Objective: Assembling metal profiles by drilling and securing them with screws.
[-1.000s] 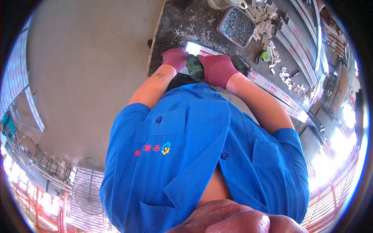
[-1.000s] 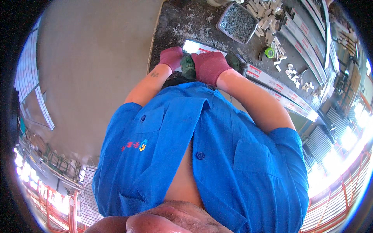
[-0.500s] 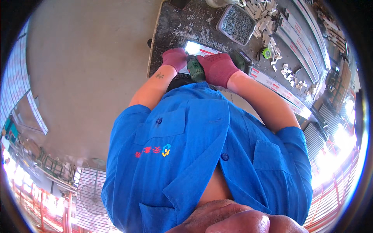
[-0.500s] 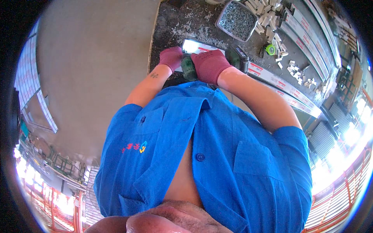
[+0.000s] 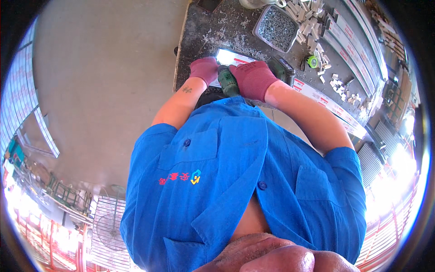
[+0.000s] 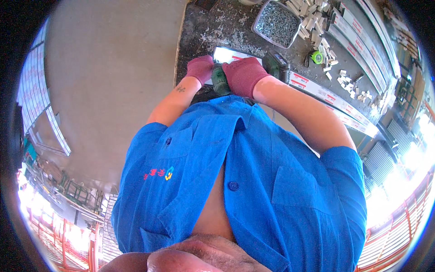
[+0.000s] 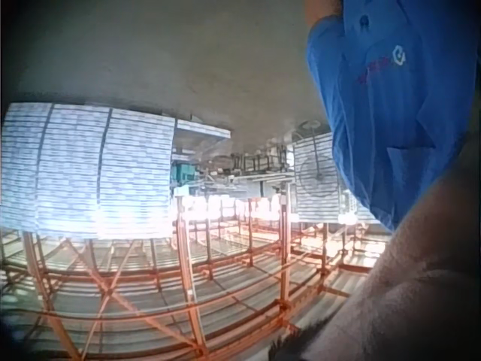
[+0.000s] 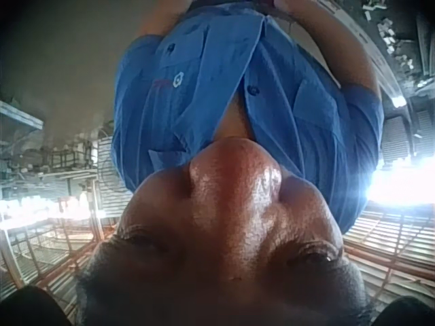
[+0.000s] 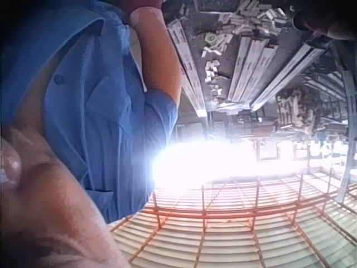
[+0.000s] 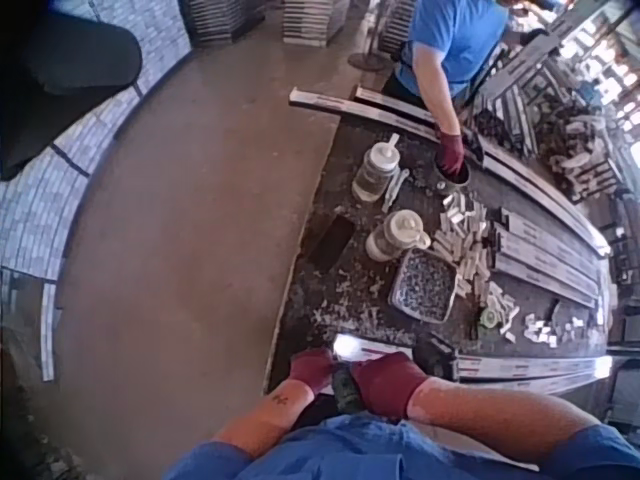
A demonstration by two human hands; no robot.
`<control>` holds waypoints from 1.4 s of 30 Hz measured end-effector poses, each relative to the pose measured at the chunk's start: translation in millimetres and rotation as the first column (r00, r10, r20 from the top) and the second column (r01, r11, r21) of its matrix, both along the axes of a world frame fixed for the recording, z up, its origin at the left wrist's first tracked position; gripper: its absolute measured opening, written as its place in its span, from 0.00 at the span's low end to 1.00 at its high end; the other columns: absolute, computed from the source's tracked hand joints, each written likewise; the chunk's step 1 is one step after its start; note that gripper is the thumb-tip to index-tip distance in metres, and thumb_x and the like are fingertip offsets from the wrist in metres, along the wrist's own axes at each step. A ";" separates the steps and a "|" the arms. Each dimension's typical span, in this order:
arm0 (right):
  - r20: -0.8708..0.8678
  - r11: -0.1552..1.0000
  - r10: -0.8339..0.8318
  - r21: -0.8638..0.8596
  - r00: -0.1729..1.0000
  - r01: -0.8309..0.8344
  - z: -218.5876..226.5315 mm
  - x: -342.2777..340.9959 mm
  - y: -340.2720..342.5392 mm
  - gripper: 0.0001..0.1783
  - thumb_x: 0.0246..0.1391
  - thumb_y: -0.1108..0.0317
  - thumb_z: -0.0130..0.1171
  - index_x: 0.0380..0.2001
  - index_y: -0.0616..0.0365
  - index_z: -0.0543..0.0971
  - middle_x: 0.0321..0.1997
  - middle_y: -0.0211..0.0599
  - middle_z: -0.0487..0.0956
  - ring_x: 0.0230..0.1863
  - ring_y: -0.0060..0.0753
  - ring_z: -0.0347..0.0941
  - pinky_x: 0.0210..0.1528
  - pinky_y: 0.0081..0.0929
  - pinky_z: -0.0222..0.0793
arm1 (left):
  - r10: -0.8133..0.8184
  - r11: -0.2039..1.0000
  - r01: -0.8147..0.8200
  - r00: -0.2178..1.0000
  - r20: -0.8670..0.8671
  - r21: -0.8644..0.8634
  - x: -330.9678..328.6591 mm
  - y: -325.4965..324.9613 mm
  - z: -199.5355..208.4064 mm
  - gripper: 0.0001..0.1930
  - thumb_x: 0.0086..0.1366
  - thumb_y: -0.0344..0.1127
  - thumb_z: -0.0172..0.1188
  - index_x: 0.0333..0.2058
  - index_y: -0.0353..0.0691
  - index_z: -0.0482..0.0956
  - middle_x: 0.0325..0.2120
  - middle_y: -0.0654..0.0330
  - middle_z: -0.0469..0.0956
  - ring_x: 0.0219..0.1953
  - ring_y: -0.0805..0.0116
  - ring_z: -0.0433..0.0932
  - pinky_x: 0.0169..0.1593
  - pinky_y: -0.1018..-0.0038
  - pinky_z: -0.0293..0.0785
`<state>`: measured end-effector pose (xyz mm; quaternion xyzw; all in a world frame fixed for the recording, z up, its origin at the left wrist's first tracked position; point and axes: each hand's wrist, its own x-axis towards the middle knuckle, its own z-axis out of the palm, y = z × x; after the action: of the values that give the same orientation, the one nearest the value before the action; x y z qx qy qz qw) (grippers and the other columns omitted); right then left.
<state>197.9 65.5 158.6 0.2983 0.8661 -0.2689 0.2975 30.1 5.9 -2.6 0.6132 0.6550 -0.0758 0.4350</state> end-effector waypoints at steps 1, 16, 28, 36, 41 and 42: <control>0.006 1.000 0.006 -0.008 1.000 -0.006 2.0 -1.5 1.0 0.18 0.57 0.61 0.57 0.48 0.56 0.77 0.41 0.48 0.86 0.45 0.53 0.84 0.46 0.50 0.78 | 0.014 1.000 -0.014 1.000 0.019 0.003 -0.4 -0.3 1.0 0.23 0.65 0.56 0.57 0.39 0.43 0.89 0.40 0.45 0.86 0.45 0.44 0.86 0.47 0.51 0.81; -0.040 0.999 -0.017 -0.031 0.999 0.016 0.7 -1.3 16.6 0.16 0.56 0.57 0.59 0.42 0.54 0.82 0.42 0.49 0.87 0.47 0.54 0.85 0.48 0.51 0.80 | 0.000 1.000 0.000 0.999 0.035 0.018 0.5 -4.0 -20.7 0.23 0.61 0.55 0.58 0.38 0.40 0.88 0.39 0.42 0.85 0.46 0.42 0.85 0.48 0.52 0.81; 0.008 0.999 0.047 -0.015 0.999 -0.047 -6.6 -1.7 17.6 0.19 0.54 0.58 0.61 0.47 0.53 0.77 0.47 0.46 0.85 0.49 0.51 0.84 0.48 0.48 0.78 | 0.037 0.999 -0.037 0.999 0.024 -0.024 1.6 2.9 -0.7 0.22 0.63 0.54 0.57 0.38 0.41 0.88 0.40 0.43 0.86 0.46 0.43 0.86 0.49 0.51 0.81; 0.061 0.995 0.080 -0.064 0.995 -0.076 -1.7 -6.7 22.5 0.19 0.55 0.57 0.61 0.48 0.53 0.77 0.49 0.46 0.85 0.51 0.50 0.84 0.50 0.47 0.78 | 0.020 0.999 -0.019 0.999 0.026 -0.038 0.7 2.2 -4.7 0.22 0.64 0.54 0.57 0.37 0.41 0.89 0.40 0.42 0.86 0.46 0.42 0.85 0.48 0.51 0.80; 0.070 0.994 0.096 -0.054 0.993 -0.092 -3.9 -7.9 21.7 0.19 0.55 0.57 0.61 0.48 0.53 0.77 0.46 0.46 0.85 0.49 0.51 0.84 0.49 0.47 0.78 | 0.030 0.999 -0.028 0.998 0.049 -0.040 -0.1 0.6 -11.3 0.24 0.63 0.55 0.56 0.37 0.41 0.88 0.40 0.43 0.86 0.46 0.43 0.85 0.49 0.51 0.80; 0.064 0.995 0.081 -0.058 0.995 -0.077 -3.8 -8.9 21.8 0.19 0.55 0.58 0.61 0.47 0.53 0.77 0.46 0.46 0.85 0.48 0.51 0.84 0.48 0.48 0.78 | 0.031 0.999 -0.029 0.998 0.050 -0.039 -0.2 0.4 -11.1 0.24 0.63 0.55 0.56 0.37 0.41 0.88 0.40 0.43 0.86 0.46 0.43 0.85 0.49 0.51 0.80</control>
<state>189.1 87.3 154.8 0.2641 0.8593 -0.2706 0.3445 29.8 6.3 -13.8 0.5965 0.6514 -0.0664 0.4641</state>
